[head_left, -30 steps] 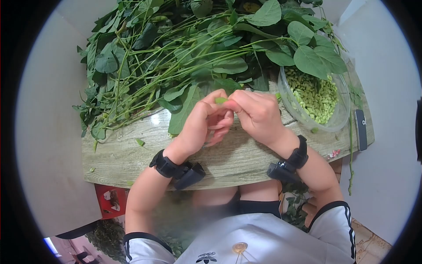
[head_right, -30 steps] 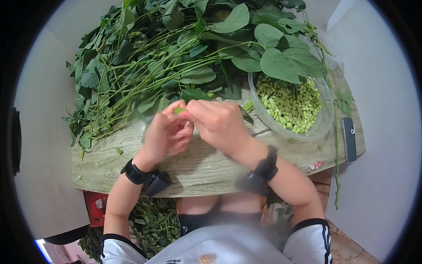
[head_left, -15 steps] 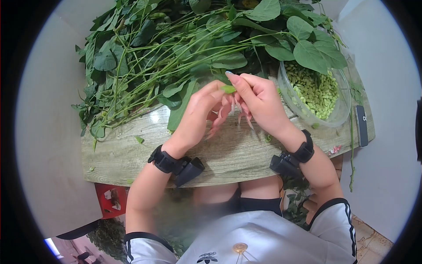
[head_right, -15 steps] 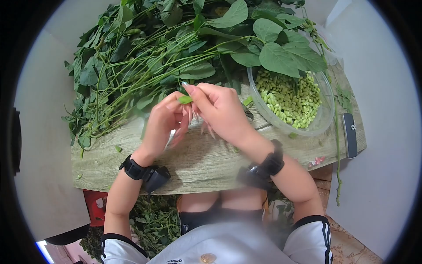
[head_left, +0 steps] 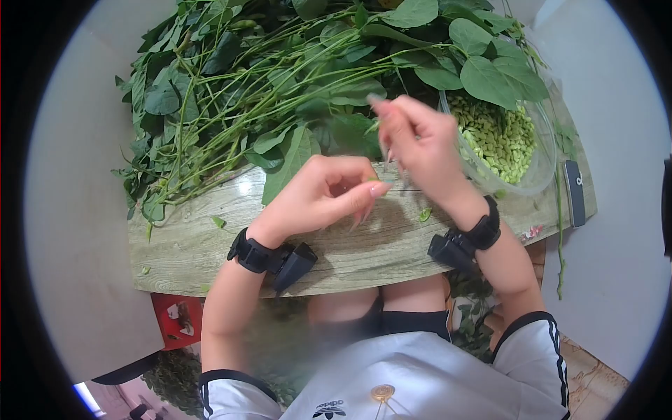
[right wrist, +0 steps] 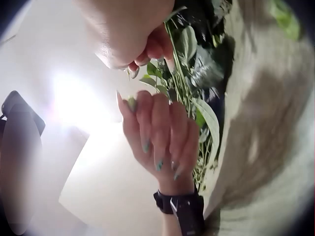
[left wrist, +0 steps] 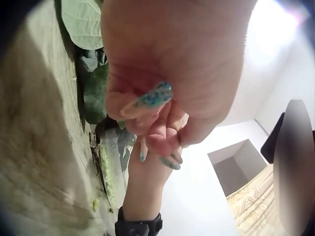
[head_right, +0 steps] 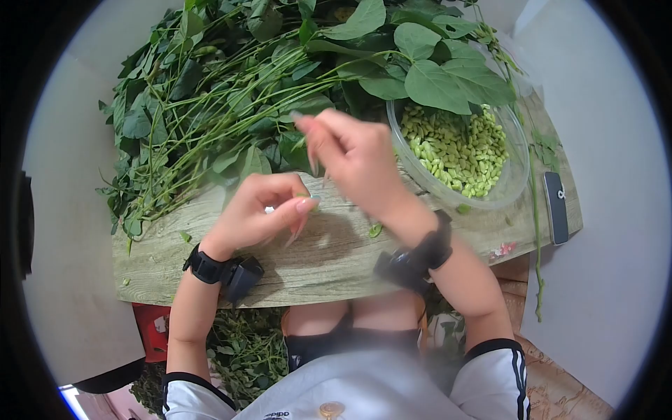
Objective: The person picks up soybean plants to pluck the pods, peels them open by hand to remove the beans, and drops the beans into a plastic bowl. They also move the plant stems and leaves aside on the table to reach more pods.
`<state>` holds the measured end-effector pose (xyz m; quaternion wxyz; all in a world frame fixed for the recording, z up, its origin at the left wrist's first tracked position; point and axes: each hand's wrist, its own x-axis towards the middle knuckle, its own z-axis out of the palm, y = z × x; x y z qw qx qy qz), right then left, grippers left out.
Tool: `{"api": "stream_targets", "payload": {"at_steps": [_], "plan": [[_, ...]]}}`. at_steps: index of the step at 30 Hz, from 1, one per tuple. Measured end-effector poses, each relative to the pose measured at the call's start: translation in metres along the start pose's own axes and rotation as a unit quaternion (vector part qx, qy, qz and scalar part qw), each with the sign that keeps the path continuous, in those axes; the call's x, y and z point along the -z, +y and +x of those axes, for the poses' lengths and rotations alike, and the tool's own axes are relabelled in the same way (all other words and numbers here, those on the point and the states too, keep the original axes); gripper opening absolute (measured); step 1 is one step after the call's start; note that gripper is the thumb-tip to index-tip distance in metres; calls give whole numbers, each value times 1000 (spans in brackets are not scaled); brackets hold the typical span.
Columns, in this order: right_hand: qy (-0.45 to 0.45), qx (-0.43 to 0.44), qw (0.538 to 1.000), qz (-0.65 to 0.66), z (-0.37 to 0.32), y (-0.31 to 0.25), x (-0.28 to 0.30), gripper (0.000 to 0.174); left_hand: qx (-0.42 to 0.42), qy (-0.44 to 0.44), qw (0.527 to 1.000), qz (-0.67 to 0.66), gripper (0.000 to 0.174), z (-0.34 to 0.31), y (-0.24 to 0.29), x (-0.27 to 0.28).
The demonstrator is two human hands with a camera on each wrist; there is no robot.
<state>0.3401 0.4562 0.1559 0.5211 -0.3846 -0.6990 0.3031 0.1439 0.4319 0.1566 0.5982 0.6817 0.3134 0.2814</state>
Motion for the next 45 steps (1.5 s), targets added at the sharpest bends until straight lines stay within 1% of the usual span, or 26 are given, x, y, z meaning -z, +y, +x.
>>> {"api": "stream_targets", "payload": {"at_steps": [1, 2, 3, 5, 7, 8, 9, 10, 11, 12, 13, 15, 16, 17, 19, 20, 23, 26, 28, 31, 35, 37, 39, 42, 44, 45], "plan": [[4, -74, 996, 42, 3, -4, 5, 24, -46, 4, 999, 4, 25, 0, -2, -3], [14, -77, 993, 92, 6, -6, 7, 22, -92, 8, 996, 7, 25, 0, -4, -4], [13, -76, 993, 91, 7, -8, 9, 22, -94, 9, 996, 7, 25, 0, -6, -2], [-67, -62, 994, 56, 7, -8, 12, 21, -206, 206, 956, -12, 29, -1, -10, 11], [-97, -57, 993, 38, 3, -2, 2, 21, -273, 231, 914, -192, 32, 5, -17, 26], [-148, -1, 988, 49, 1, 0, -4, 21, -270, 279, 902, -188, 34, 6, -11, 25], [-199, 55, 977, 60, 0, -1, -7, 21, -269, 278, 903, -187, 34, 7, -9, 25], [-247, 45, 968, 25, -1, -4, -4, 24, -269, 280, 903, -183, 34, 7, -8, 24], [-248, 46, 967, 26, -2, -2, -6, 24, -269, 282, 903, -181, 33, 6, -8, 23], [-199, 66, 978, 6, -5, 2, -9, 27, -270, 287, 916, -77, 31, 5, -7, 22], [-149, 86, 985, -15, -7, 4, -11, 31, -269, 288, 916, -78, 31, 4, -8, 20], [-132, 61, 989, 36, -4, 2, -8, 35, -230, 241, 941, 59, 29, 3, -10, 15], [-113, 38, 989, 85, -2, 1, -7, 39, -202, 230, 949, 73, 27, 1, -8, 11], [-113, 37, 989, 85, -3, -2, -7, 39, -202, 230, 949, 72, 27, 2, -9, 7], [-153, -79, 973, 156, -9, -7, -10, 38, -207, 209, 948, 117, 25, 5, -9, 0], [-153, -80, 973, 156, -10, -9, -10, 38, -171, 199, 960, 99, 24, 2, -10, 0], [-147, -75, 974, 154, -12, -12, -11, 33, -155, 186, 965, 99, 25, 1, -7, 1], [-152, -93, 969, 172, -13, -14, -9, 28, -177, 199, 959, 92, 26, 4, -13, 2], [-134, -27, 982, 129, -13, -14, -9, 22, -167, 197, 963, 73, 27, 3, -12, 2], [-143, -4, 983, 115, -13, -15, -7, 20, -168, 190, 966, 41, 29, 4, -14, 2], [-145, 6, 983, 113, -11, -13, -5, 20, -173, 193, 965, 37, 30, 3, -14, 2], [-184, -14, 979, 90, -8, -15, 0, 20, -159, 193, 967, 37, 30, 2, -12, 4], [-187, -18, 977, 96, -7, -16, 1, 19, -146, 192, 970, 35, 29, 2, -12, 4], [-198, -47, 972, 121, -5, -16, 1, 17, -142, 189, 968, 79, 27, 3, -12, 7], [-205, -72, 966, 140, -4, -16, 1, 16, -194, 195, 942, 190, 26, 4, -10, 9], [-205, -78, 966, 137, -4, -16, 2, 14, -194, 194, 943, 190, 26, 5, -10, 9]]}}
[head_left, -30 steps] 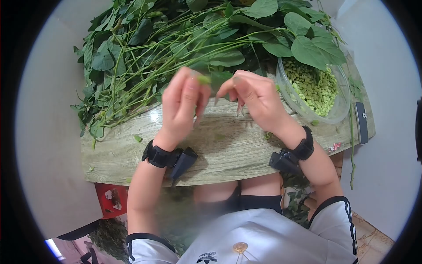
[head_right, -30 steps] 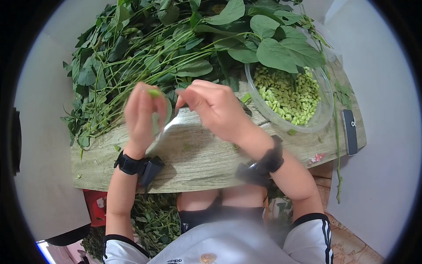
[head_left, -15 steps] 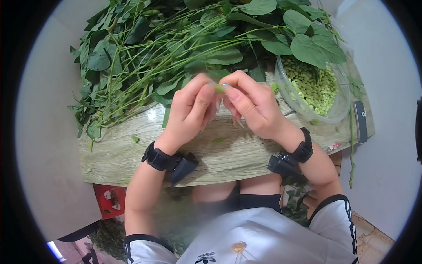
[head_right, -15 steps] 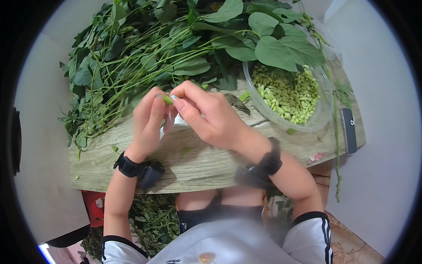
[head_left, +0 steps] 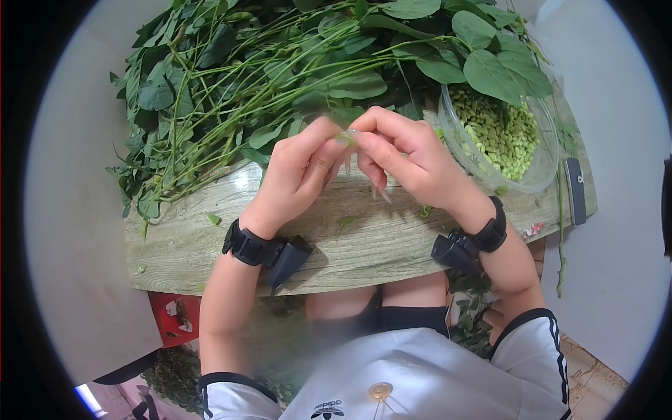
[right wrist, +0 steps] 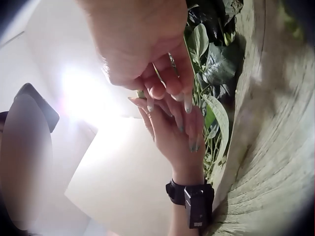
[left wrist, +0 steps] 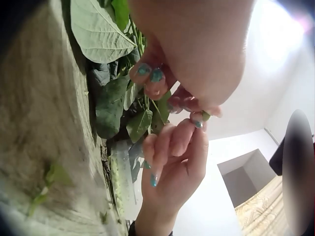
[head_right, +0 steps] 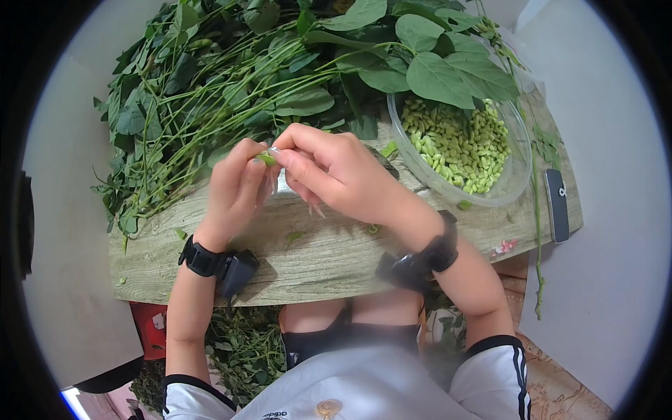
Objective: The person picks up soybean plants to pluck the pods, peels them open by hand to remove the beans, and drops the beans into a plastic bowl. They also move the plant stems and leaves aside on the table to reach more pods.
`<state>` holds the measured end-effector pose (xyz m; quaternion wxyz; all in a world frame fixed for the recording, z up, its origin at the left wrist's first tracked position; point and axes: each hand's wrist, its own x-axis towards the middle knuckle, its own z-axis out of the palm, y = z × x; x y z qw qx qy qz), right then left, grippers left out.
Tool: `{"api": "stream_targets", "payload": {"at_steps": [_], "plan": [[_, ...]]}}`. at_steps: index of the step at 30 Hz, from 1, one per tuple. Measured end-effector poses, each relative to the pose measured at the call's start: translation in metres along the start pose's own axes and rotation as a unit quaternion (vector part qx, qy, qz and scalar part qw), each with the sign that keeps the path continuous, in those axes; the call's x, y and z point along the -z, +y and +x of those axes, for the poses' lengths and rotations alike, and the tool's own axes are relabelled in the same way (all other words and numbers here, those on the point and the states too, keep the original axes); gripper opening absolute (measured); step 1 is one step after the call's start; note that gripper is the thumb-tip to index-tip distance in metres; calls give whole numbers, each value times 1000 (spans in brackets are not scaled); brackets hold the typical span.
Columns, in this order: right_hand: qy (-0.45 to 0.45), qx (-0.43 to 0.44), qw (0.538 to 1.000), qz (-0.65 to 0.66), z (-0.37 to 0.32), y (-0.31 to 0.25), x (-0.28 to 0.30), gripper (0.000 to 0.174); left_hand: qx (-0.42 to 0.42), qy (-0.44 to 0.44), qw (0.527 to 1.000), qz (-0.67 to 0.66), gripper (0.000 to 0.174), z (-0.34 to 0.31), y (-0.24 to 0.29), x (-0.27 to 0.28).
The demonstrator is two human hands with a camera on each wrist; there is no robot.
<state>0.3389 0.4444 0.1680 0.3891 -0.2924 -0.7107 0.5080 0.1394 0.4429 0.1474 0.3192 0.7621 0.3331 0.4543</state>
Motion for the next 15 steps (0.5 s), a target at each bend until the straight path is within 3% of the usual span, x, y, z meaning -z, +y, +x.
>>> {"api": "stream_targets", "payload": {"at_steps": [2, 3, 4, 5, 7, 8, 15], "plan": [[1, -6, 1000, -2, 2, 3, 3, 12, -21, 2, 1000, 12, 25, 2, -2, 0], [51, 119, 975, -179, 5, 8, 5, 10, -21, 2, 1000, 12, 25, 1, 0, 0], [99, 238, 902, -347, 8, 13, 6, 10, 75, -27, 993, -82, 25, 1, 4, 2], [98, 239, 902, -346, 9, 15, 6, 10, 170, -55, 968, -175, 25, 1, 6, 3], [123, 282, 856, -416, 9, 18, 7, 11, 200, -57, 954, -215, 26, 1, 6, 1], [125, 281, 856, -417, 9, 18, 7, 11, 229, -60, 937, -256, 27, 1, 5, -1], [97, 239, 858, -444, 8, 21, 4, 11, 269, -74, 927, -249, 22, 2, 7, -3]]}}
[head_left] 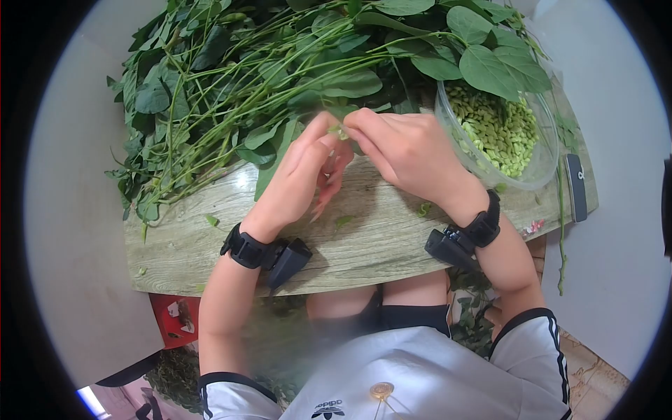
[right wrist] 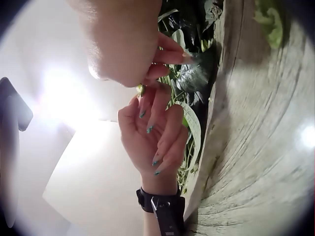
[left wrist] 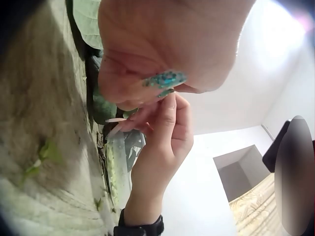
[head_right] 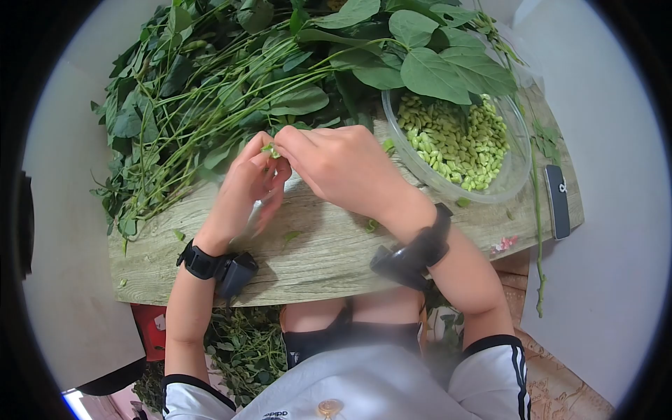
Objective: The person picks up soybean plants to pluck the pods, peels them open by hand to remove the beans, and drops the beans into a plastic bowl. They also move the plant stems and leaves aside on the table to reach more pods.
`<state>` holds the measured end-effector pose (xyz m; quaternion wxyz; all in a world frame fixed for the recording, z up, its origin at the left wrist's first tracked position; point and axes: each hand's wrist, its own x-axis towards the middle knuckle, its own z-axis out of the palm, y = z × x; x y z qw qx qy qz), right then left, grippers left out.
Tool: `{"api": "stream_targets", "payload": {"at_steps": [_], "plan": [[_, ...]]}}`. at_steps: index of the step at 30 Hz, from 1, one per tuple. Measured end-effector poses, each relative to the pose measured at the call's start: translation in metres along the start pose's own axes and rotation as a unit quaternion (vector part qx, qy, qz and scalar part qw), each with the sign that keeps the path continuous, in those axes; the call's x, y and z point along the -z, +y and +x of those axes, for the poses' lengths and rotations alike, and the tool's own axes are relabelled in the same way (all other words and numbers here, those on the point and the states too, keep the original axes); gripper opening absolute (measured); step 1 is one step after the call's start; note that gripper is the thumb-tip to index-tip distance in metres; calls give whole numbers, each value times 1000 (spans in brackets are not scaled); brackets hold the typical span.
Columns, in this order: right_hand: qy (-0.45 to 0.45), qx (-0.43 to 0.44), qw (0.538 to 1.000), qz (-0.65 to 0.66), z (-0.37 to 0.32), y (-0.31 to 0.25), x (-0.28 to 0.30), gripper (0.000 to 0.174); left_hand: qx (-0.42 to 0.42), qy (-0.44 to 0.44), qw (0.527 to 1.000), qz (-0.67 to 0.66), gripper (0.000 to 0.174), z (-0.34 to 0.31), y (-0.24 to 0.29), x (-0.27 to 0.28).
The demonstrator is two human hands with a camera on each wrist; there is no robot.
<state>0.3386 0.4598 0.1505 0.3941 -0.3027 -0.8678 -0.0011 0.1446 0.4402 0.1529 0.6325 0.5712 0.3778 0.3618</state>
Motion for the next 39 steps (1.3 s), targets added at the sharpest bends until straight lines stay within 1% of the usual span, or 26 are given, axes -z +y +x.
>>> {"api": "stream_targets", "payload": {"at_steps": [2, 3, 5, 6, 8, 12, 14, 15, 17, 19, 21, 23, 24, 26, 27, 29, 31, 32, 33, 35, 36, 37, 39], "plan": [[-7, -8, 1000, 1, -1, 1, -2, 11, 28, 19, 999, -14, 18, 0, 3, -3], [-15, -12, 1000, 2, -2, 1, -2, 11, 29, 18, 999, -14, 18, 0, 0, -2], [-21, -16, 1000, 1, -3, 2, -4, 11, 32, 32, 997, 56, 20, 2, -5, 0], [-20, -11, 1000, 5, -4, 4, -5, 12, 31, 31, 997, 57, 20, 2, -4, 0], [-17, -7, 1000, 10, -5, 6, -8, 12, 24, 25, 986, 162, 15, 1, 1, 0], [-10, -26, 999, 45, -7, 8, -16, 10, 22, 35, 987, 155, 16, 1, -1, 1], [-13, -35, 998, 50, -7, 8, -15, 9, 28, 37, 992, 117, 25, 2, 0, 0], [-16, -44, 998, 44, -6, 6, -13, 8, 28, 37, 992, 117, 25, 3, 0, 1], [-19, -53, 998, 38, -5, 5, -11, 7, 53, 55, 995, 67, 25, 3, -1, 3], [16, -63, 998, 22, -5, 6, -11, 7, 49, 53, 996, 51, 26, 4, 0, 6], [27, -76, 996, 23, -3, 5, -10, 7, 44, 52, 997, 35, 27, 4, 0, 8], [39, -92, 995, 23, -4, 6, -9, 8, 29, 78, 997, 0, 28, 5, -1, 7], [53, -99, 993, 21, -4, 7, -9, 9, 29, 74, 997, 1, 28, 6, 0, 6], [68, -110, 991, 14, -5, 7, -8, 11, -40, 142, 983, 112, 30, 7, 4, 7], [57, -116, 991, 22, -5, 5, -7, 13, -47, 168, 965, 196, 34, 3, 14, 8], [49, -124, 991, 24, -4, 4, -7, 15, -104, 185, 954, 210, 33, -1, 28, 19], [81, -131, 985, 79, -5, 5, -13, 20, -109, 161, 958, 213, 33, -6, 49, 19], [86, -134, 983, 92, -5, 5, -16, 22, -132, 153, 956, 211, 32, -5, 57, 12], [88, -138, 983, 85, -7, 4, -17, 22, -135, 146, 958, 209, 32, -2, 68, 1], [57, -133, 986, 77, -8, 4, -16, 25, -134, 79, 953, 259, 28, 6, 88, -27], [-29, -184, 981, 63, -4, 1, -9, 26, -153, 42, 949, 274, 31, 15, 93, -37], [-26, -182, 981, 62, -5, 3, -10, 26, -136, 9, 943, 303, 31, 25, 100, -47], [55, -124, 984, 115, -11, 9, -18, 26, -174, -36, 936, 303, 33, 56, 96, -63]]}}
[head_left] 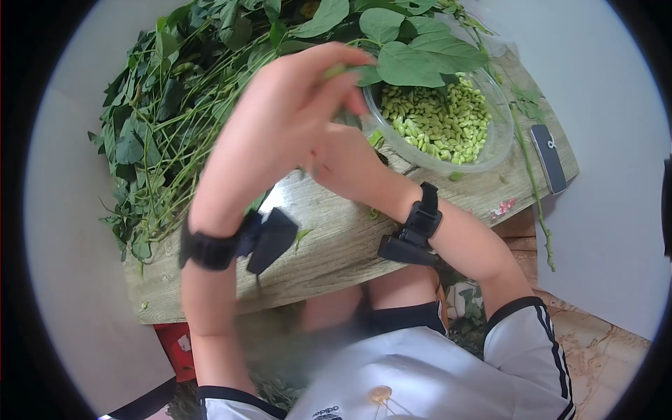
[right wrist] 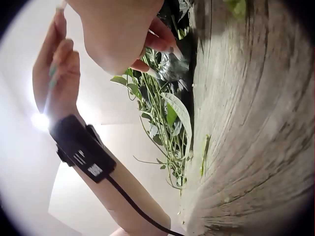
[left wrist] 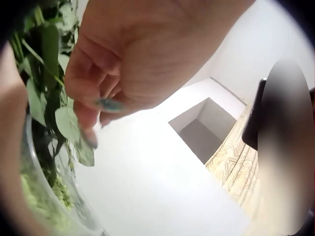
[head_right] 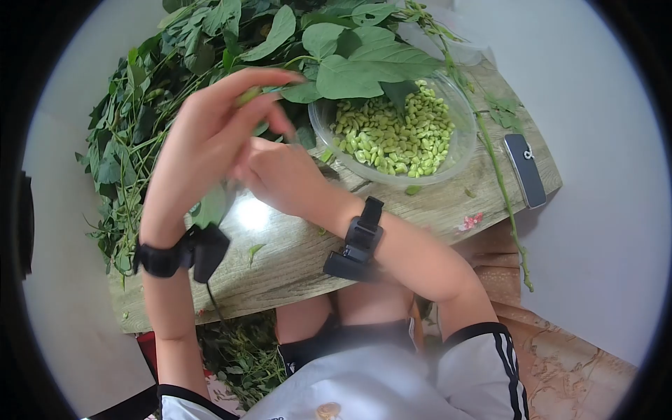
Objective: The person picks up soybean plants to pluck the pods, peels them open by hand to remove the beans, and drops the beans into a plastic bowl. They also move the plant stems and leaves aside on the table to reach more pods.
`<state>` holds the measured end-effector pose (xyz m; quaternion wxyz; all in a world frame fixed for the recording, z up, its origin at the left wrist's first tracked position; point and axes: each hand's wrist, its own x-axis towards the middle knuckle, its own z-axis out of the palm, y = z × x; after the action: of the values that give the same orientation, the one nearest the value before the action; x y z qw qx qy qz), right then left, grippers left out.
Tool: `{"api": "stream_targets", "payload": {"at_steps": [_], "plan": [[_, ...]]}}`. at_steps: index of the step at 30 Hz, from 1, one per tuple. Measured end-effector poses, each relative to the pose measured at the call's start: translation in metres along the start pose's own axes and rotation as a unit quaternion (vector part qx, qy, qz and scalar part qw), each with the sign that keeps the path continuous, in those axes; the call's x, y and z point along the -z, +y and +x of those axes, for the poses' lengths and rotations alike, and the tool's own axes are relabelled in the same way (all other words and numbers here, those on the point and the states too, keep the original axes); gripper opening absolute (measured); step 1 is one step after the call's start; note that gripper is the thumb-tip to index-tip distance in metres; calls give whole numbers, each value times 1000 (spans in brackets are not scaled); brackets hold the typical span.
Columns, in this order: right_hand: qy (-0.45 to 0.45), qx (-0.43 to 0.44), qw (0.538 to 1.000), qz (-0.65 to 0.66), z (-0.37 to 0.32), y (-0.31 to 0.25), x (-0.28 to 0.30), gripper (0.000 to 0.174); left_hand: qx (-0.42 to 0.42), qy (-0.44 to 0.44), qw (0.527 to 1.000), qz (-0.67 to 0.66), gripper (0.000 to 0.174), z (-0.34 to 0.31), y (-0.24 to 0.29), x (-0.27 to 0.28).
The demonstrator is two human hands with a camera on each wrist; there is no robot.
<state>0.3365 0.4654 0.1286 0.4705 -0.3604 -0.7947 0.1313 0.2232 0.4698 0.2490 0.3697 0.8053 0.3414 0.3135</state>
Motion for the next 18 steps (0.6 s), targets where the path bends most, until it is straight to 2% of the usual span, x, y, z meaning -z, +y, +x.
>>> {"api": "stream_targets", "payload": {"at_steps": [1, 2, 3, 4, 5, 6, 8, 9, 10, 11, 12, 13, 14, 16, 18], "plan": [[-78, -82, 994, 3, -1, 4, -1, 21, -33, -1, 999, 6, 38, 12, 0, -11], [-75, -81, 994, 0, -1, 3, 0, 21, -66, -1, 998, 11, 44, 22, 2, -21], [11, -31, 997, 63, -1, 0, -1, 17, -64, -23, 998, 13, 57, 30, 2, -28], [95, 20, 987, 125, -2, -2, -2, 14, -82, -29, 995, 50, 61, 36, -1, -34], [123, -9, 961, 247, -1, -3, -8, 11, -120, -7, 989, 88, 59, 39, -4, -40], [122, -7, 962, 246, -2, 1, -6, 11, -156, 14, 980, 126, 57, 40, -6, -42], [-62, -98, 954, 276, -6, 7, -1, 42, -153, 38, 974, 162, 51, 35, -5, -41], [-63, -96, 954, 276, -6, 9, -4, 42, -149, 61, 967, 197, 45, 32, -4, -39], [-30, -65, 981, 182, -5, 10, -9, 29, -149, 64, 967, 198, 45, 30, -7, -36], [1, -34, 996, 87, -1, 7, -9, 20, -169, 121, 951, 229, 44, 26, -13, -30], [-4, -31, 996, 89, 0, 3, -6, 20, -187, 179, 930, 260, 43, 20, -18, -24], [-31, -64, 996, 54, 0, 0, -1, 20, -194, 200, 919, 279, 41, 12, -23, -12], [-57, -96, 994, 19, 2, -4, 2, 20, -175, 212, 906, 323, 43, 2, -27, 0], [-33, -87, 995, 26, 4, -4, -2, 20, -100, 233, 874, 414, 53, -23, -43, 26], [4, -72, 996, 47, 5, -2, -2, 21, 47, 209, 851, 480, 68, -51, -60, 50]]}}
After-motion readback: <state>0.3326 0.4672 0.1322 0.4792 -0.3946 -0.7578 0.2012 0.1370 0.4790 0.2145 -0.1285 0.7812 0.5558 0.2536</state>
